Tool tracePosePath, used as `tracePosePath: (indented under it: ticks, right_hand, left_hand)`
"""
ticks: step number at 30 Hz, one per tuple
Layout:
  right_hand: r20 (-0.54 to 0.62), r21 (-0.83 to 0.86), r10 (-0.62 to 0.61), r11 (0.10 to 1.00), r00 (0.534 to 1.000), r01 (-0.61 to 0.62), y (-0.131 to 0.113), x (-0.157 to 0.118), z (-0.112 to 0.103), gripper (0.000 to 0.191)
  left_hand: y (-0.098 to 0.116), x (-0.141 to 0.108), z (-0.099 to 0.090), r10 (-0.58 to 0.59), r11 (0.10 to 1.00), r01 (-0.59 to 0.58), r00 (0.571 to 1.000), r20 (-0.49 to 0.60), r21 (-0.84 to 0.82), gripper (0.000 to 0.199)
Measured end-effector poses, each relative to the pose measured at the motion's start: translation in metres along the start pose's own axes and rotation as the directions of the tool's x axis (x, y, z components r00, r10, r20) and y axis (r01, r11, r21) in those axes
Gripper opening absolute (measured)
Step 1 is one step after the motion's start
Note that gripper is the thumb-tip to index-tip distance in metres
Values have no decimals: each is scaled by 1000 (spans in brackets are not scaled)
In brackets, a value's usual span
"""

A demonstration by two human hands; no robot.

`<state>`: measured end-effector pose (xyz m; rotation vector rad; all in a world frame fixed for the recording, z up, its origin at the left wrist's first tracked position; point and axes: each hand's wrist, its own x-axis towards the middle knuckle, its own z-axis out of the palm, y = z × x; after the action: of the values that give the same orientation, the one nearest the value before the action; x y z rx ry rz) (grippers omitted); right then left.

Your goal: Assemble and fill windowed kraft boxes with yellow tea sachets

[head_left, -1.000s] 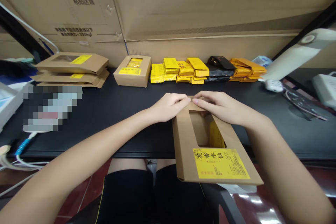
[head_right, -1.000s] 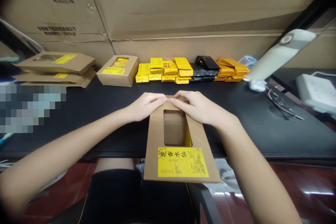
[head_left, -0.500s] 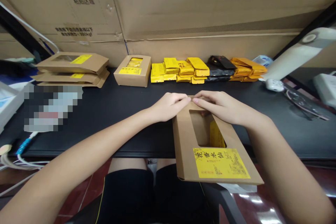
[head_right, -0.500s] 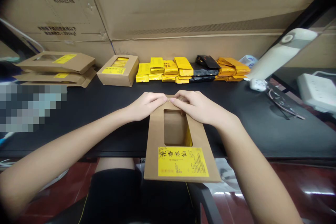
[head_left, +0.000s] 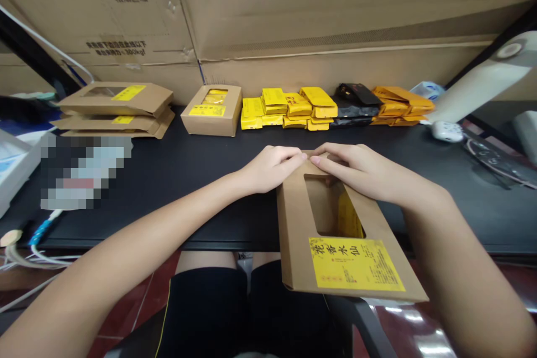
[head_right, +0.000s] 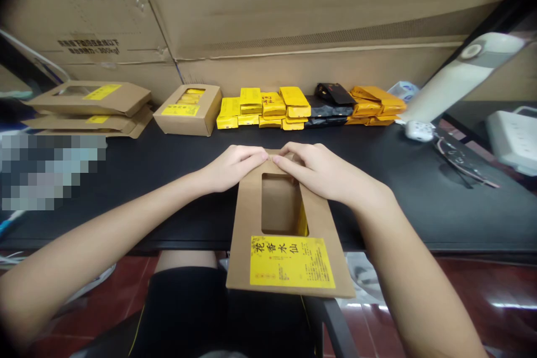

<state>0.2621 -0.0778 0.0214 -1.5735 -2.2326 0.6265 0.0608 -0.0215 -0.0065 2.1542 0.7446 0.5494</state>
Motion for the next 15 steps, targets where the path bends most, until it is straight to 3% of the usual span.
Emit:
tracePosePath:
  ticks: [15]
  right_hand:
    - [-1,4,-1,1000,1000,1,-1,-1,0,36]
  left_hand:
    - [3,-1,0,-9,1000,9,1000,4,4,34]
